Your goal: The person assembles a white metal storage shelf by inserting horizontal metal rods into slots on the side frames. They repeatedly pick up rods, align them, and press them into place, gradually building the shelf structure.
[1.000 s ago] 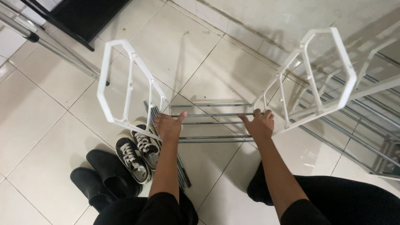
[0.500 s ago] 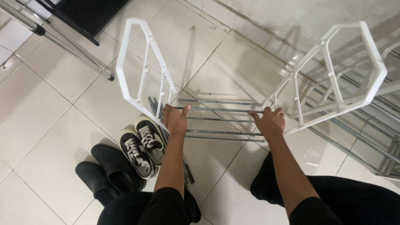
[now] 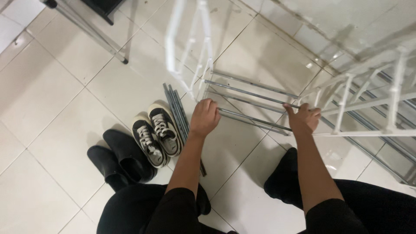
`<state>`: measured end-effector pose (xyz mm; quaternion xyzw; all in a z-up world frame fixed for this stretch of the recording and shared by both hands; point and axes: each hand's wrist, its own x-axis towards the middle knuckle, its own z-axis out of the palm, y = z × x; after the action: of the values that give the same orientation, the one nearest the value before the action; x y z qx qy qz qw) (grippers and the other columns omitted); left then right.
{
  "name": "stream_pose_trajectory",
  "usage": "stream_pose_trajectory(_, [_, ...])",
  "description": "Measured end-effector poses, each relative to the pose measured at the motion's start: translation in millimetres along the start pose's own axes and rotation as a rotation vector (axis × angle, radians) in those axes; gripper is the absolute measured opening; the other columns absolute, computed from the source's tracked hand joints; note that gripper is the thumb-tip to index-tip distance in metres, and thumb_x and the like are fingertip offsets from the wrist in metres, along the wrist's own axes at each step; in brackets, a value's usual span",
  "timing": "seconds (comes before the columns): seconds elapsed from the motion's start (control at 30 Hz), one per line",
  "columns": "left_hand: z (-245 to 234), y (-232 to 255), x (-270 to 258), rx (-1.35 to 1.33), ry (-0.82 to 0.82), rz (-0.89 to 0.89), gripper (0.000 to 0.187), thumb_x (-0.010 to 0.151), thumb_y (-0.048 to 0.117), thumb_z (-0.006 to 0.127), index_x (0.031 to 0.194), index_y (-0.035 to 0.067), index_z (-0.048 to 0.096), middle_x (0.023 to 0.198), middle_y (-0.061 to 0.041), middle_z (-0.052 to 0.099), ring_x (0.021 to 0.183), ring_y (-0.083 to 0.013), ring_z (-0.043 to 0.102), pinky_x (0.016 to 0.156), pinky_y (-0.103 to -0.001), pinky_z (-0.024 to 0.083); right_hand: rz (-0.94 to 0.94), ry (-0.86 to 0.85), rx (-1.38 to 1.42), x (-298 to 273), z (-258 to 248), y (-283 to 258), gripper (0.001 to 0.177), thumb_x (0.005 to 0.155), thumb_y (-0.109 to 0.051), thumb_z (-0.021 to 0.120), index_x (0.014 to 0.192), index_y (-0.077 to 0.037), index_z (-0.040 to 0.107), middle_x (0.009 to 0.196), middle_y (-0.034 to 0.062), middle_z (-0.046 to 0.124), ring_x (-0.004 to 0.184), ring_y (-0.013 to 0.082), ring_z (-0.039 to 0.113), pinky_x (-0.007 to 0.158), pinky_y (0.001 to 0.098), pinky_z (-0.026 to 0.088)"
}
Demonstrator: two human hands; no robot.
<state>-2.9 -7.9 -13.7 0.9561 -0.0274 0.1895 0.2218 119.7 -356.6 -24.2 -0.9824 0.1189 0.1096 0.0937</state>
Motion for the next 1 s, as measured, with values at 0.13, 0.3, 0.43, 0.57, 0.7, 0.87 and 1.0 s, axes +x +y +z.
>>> stream_pose_trajectory(0.13, [-4.5,-26.8,-42.2,0.078,-0.360,-0.243,0.022,0.096,0.027,0.064,0.098,0.006,0.065,0.098,-0.012,0.067,0.094,-0.0326,0.069,0.085,-0.045,0.057,-0.059,0.102,0.042,7.9,7.0,11.1,0.084,0.094,-0.074,0.063,0.129,0.002,0.060,0.141,0.0403,0.038,0.132,0.0539,0.037,0.107,0.0627,0.039])
stream_pose_trajectory(0.3, [20.9,-50.3,-91.7,0.227,-0.696,-0.718,0.043,0.090,0.041,0.067,0.109,0.002,0.069,0.108,-0.016,0.072,0.094,-0.0318,0.073,0.080,-0.045,0.060,-0.297,0.476,0.050,-9.2,24.0,-10.3,0.084,0.089,-0.052,0.076,0.139,0.010,0.051,0.138,0.0460,0.035,0.132,0.0623,0.023,0.105,0.0736,0.032])
stream_pose_trajectory(0.43, [38.5,-62.7,-112.8,0.133,-0.873,-0.907,0.051,0.090,0.047,0.069,0.114,0.002,0.069,0.117,-0.018,0.070,0.105,-0.0331,0.070,0.086,-0.046,0.057,-0.671,0.477,0.269,-62.6,44.9,-44.9,0.059,0.096,-0.028,0.072,0.134,0.010,0.047,0.132,0.0213,0.050,0.130,0.0367,0.044,0.109,0.0577,0.034])
stream_pose_trajectory(0.57, [58.3,-69.8,-134.5,0.106,-0.976,-0.924,0.039,0.092,0.034,0.069,0.113,0.001,0.072,0.116,-0.019,0.073,0.107,-0.0336,0.072,0.087,-0.046,0.059,-0.901,0.325,0.329,-125.4,63.6,-77.6,0.033,0.086,-0.021,0.073,0.115,-0.006,0.063,0.119,0.0171,0.052,0.107,0.0333,0.051,0.094,0.0493,0.039])
stream_pose_trajectory(0.7, [85.9,-71.6,-148.3,0.198,-0.902,-0.843,0.023,0.096,0.018,0.063,0.108,0.004,0.076,0.114,-0.017,0.075,0.104,-0.0323,0.074,0.083,-0.045,0.061,-0.990,0.249,0.339,-162.3,73.7,-91.1,0.032,0.087,-0.017,0.074,0.116,-0.008,0.062,0.127,0.0152,0.052,0.108,0.0317,0.052,0.097,0.0488,0.038])
stream_pose_trajectory(0.87, [90.3,-73.6,-139.9,0.178,-0.878,-0.952,0.020,0.093,0.018,0.068,0.104,0.004,0.077,0.112,-0.017,0.075,0.101,-0.0313,0.074,0.080,-0.042,0.061,-1.022,0.160,0.252,-177.5,81.8,-92.2,0.035,0.085,-0.015,0.073,0.117,-0.008,0.060,0.125,0.0141,0.052,0.113,0.0333,0.051,0.101,0.0504,0.038])
stream_pose_trajectory(1.0, [83.3,-69.3,-132.8,0.177,-0.877,-1.008,0.020,0.096,0.020,0.067,0.103,0.005,0.078,0.112,-0.015,0.076,0.101,-0.0302,0.075,0.081,-0.041,0.062,-1.009,0.087,0.232,-183.3,83.7,-88.2,0.034,0.085,-0.014,0.073,0.116,-0.008,0.060,0.124,0.0138,0.052,0.114,0.0347,0.050,0.101,0.0499,0.039])
